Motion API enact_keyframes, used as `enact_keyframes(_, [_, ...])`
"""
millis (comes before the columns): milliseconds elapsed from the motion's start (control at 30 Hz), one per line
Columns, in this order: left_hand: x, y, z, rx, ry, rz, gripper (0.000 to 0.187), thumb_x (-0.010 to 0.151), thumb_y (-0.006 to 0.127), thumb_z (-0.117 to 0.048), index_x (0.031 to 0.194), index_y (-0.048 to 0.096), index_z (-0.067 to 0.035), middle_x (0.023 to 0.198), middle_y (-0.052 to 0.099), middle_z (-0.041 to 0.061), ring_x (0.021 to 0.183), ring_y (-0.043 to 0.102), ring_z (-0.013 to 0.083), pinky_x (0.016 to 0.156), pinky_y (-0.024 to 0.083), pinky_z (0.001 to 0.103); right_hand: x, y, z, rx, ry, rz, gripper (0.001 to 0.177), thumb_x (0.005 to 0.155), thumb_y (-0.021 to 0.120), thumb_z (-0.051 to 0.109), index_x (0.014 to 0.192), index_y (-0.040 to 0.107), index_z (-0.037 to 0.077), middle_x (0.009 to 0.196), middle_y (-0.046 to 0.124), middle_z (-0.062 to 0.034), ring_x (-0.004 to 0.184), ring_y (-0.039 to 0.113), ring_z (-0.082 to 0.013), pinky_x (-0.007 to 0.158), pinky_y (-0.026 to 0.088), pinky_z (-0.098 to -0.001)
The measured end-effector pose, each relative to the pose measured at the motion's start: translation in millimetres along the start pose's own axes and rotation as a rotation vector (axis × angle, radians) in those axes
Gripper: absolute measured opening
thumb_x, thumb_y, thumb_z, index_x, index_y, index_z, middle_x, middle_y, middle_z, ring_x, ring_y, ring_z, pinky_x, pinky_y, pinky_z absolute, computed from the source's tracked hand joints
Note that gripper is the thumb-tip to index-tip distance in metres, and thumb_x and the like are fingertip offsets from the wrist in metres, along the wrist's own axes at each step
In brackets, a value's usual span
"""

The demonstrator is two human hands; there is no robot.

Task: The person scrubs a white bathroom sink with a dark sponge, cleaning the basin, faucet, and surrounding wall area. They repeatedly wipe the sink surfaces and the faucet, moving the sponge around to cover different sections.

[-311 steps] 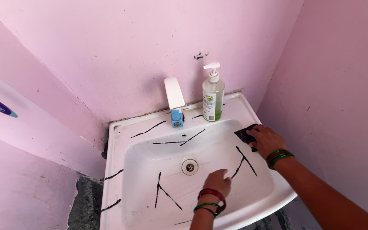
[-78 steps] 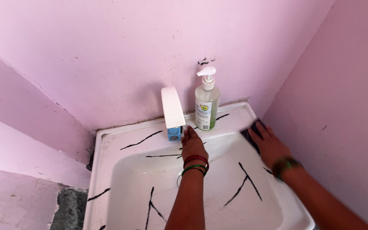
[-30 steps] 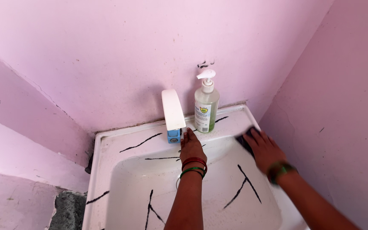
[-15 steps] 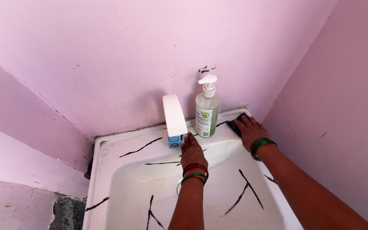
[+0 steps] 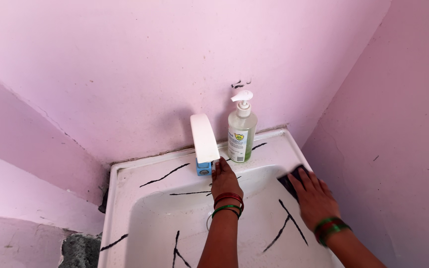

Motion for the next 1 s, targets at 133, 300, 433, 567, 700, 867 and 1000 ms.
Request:
enact_keyframes(133, [1,3,1,0.031,0.006,0.019,0.098,0.086,0.065,0.002,0.159,0.0,0.006,0.165,0.023,0.021,0.155,0.019,0.0238,0.126,0.014,0.032,62,-17,12,0.083,-0.031,-0.097,0.061,0.104,0.035,0.031,0.162,0.013,0.028,0.169,0.012,-0.0069,0.154,0.017,-0.0258,0.125,0.016,-0.0435])
enact_keyframes(300, [0,2,0,0.027,0.016,0.006,0.097,0.086,0.065,0.001,0.158,0.001,0.006,0.165,0.024,0.02,0.155,0.019,0.0236,0.126,0.015,0.033,137,-31,20,0.178,-0.109,-0.04,0.06,0.106,0.037,0.036,0.162,0.018,0.027,0.171,0.013,-0.0082,0.156,0.018,-0.0284,0.125,0.019,-0.0431])
enact_keyframes(433, [-2,3,1,-0.004,0.006,0.021,0.098,0.085,0.065,0.002,0.158,0.0,0.005,0.166,0.022,0.02,0.155,0.019,0.0226,0.126,0.014,0.031,134,-27,15,0.179,-0.112,-0.034,0.06,0.105,0.037,0.036,0.161,0.017,0.027,0.17,0.013,-0.0067,0.155,0.019,-0.0264,0.124,0.02,-0.0425])
enact_keyframes(567, [-2,-1,0,-0.005,0.004,0.01,0.097,0.085,0.064,0.004,0.159,0.0,0.004,0.165,0.024,0.019,0.155,0.02,0.0219,0.126,0.015,0.031,82,-15,4,0.18,-0.112,-0.107,0.06,0.103,0.041,0.033,0.159,0.023,0.028,0.169,0.018,-0.0062,0.154,0.023,-0.0252,0.124,0.021,-0.0409])
enact_keyframes(700, [-3,-3,2,-0.022,-0.011,0.019,0.096,0.086,0.064,0.004,0.159,0.002,0.003,0.165,0.024,0.02,0.155,0.021,0.0222,0.127,0.015,0.032,34,-2,-4,0.101,-0.079,-0.131,0.058,0.102,0.039,0.035,0.158,0.023,0.03,0.168,0.018,-0.0043,0.153,0.023,-0.0235,0.125,0.02,-0.0409])
enact_keyframes(867, [-3,-4,-1,-0.022,0.001,-0.005,0.097,0.085,0.064,0.006,0.159,0.001,0.005,0.165,0.024,0.02,0.155,0.021,0.0239,0.126,0.015,0.032,62,-2,5,0.156,-0.049,-0.136,0.058,0.103,0.037,0.039,0.159,0.023,0.028,0.168,0.018,-0.0053,0.152,0.022,-0.0246,0.125,0.017,-0.0429])
enact_keyframes(1000, [-4,-6,-1,-0.018,0.006,-0.011,0.098,0.084,0.064,0.005,0.158,0.0,0.006,0.165,0.023,0.02,0.155,0.02,0.0237,0.126,0.015,0.031,128,-15,15,0.245,-0.041,-0.124,0.056,0.104,0.034,0.04,0.159,0.026,0.027,0.169,0.018,-0.0073,0.154,0.02,-0.0271,0.126,0.016,-0.0453])
Point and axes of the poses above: each hand's wrist, its own x-axis towards the middle knuckle, its own y-axis out of the palm, z = x × y, the point moved 8 cm from there along x, towards the middle knuckle
